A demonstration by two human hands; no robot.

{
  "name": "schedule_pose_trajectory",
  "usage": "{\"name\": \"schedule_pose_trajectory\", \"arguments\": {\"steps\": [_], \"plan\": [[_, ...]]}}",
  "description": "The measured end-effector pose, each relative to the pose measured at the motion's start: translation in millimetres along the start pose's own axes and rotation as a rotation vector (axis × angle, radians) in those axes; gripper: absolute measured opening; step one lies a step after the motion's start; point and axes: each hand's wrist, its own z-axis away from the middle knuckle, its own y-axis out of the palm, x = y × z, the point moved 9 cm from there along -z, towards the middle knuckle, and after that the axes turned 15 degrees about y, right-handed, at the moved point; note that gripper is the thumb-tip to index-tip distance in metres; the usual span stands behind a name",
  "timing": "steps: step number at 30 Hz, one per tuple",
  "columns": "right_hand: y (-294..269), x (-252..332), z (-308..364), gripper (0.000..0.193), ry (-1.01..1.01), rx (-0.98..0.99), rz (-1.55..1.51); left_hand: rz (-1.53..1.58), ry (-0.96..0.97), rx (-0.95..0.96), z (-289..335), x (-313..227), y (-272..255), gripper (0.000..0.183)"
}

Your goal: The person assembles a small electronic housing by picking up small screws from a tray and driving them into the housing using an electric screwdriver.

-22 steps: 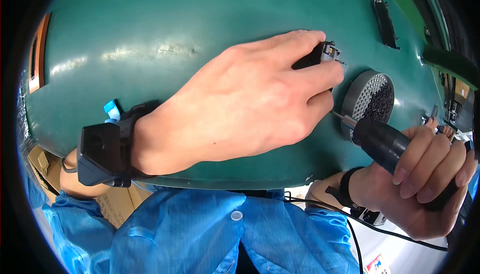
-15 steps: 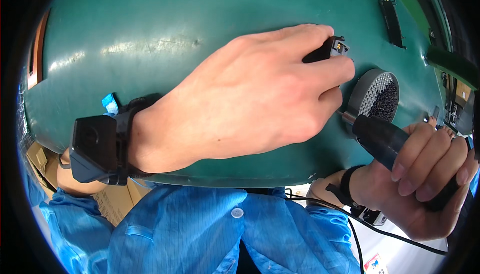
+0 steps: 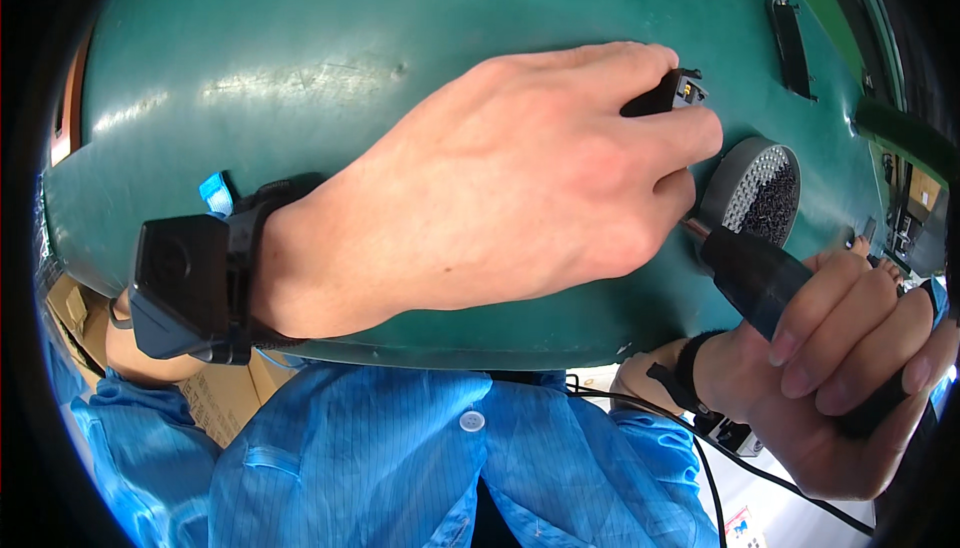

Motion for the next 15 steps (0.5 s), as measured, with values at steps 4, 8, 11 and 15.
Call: {"name": "schedule_pose_trajectory", "arguments": {"steps": [4,8,11,15], "plan": [[1.9,0.3,-0.7,0.024,0.002,0.006,-0.006,-0.025,-0.004,-0.011,0.6,-1.1,-1.6,0.025],[3.2,1.5,-1.5,0.022,0.001,0.008,0.003,-0.013,-0.003,-0.001,-0.4,-0.9,-0.1,0.025],[4.1,0.3,-2.3,0.022,0.003,0.011,0.010,-0.008,-0.006,-0.019,0.1,-1.2,-1.8,0.026],[5.5,-3.7,-4.1,0.021,0.014,0.014,0.022,0.005,-0.005,0.001,1.0,-0.8,-1.0,0.026]]}}
